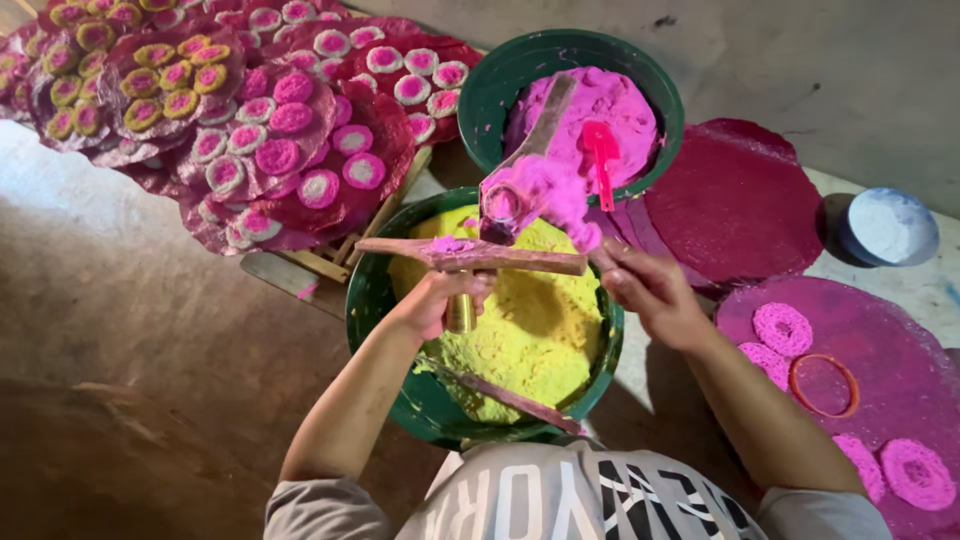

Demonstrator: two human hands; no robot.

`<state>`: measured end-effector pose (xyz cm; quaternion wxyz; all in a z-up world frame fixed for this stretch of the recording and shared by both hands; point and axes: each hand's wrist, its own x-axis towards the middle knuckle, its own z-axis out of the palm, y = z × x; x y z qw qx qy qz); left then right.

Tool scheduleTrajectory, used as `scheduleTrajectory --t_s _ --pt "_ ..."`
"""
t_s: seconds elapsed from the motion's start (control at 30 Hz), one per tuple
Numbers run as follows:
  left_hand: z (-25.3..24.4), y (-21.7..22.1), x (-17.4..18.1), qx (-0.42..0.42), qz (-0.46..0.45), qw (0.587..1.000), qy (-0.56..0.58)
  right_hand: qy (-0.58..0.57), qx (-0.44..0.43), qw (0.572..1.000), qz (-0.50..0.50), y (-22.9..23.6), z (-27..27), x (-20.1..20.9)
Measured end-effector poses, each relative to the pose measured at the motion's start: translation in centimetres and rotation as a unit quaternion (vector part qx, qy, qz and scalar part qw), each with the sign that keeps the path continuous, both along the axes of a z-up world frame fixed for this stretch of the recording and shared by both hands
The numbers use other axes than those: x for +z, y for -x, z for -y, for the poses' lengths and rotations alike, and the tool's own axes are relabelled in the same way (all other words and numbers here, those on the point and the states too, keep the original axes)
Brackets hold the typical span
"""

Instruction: The person creates circular patterns on flat bases using a press tool. They apply pink and yellow paste to the bases and refill the tool from large bowls using a spoon and their hands.

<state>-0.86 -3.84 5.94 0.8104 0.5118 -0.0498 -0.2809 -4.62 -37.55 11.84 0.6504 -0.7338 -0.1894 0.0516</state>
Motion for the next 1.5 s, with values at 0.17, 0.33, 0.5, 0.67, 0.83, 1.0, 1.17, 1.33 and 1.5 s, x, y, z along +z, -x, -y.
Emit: scheduleTrajectory --t_s 0.17,0.33,0.5,0.67,0.83,1.0,1.17,1.33,1.5 --pt "0.7 1.1 0.5 -0.029 0.039 0.999 0.025 -0.029 0.07 0.993 -0.089 -1.8 2.2 -1.1" --pt "1.1 1.9 1.1 -0.028 0.004 0.998 0.058 -0.069 0.077 0.992 -0.074 -0.7 4.3 -0.7" --pt "1.8 2.7 2.0 -0.034 0.017 0.994 0.106 0.016 -0.011 0.998 -0.059 0.8 1.8 -1.7" --pt "1.8 3.1 2.8 -0.018 -0.003 0.985 0.172 -0.042 0.018 0.999 -0.021 0.9 1.7 -2.5" --pt "0.1 3.5 2.1 -0.029 0.032 0.996 0.073 -0.003 0.053 0.991 -0.125 -3.3 4.8 -1.6" --pt "-0.8 2.9 0.3 0.001 -0.02 1.0 -0.014 -0.029 0.158 0.967 -0.199 -4.0 5.3 1.2" --pt "-0.5 2.4 1.6 0.204 0.395 0.832 -0.333 0.28 0.118 0.938 -0.167 -3.0 3.5 10.1" --pt "2.2 2.6 5.6 0.239 0.628 0.583 -0.456 0.561 0.188 0.799 0.107 -3.4 -4.5 14.7" --pt "3.9 2.5 6.2 0.012 0.32 0.771 -0.55 0.716 0.111 0.484 0.491 2.0 -11.0 11.0"
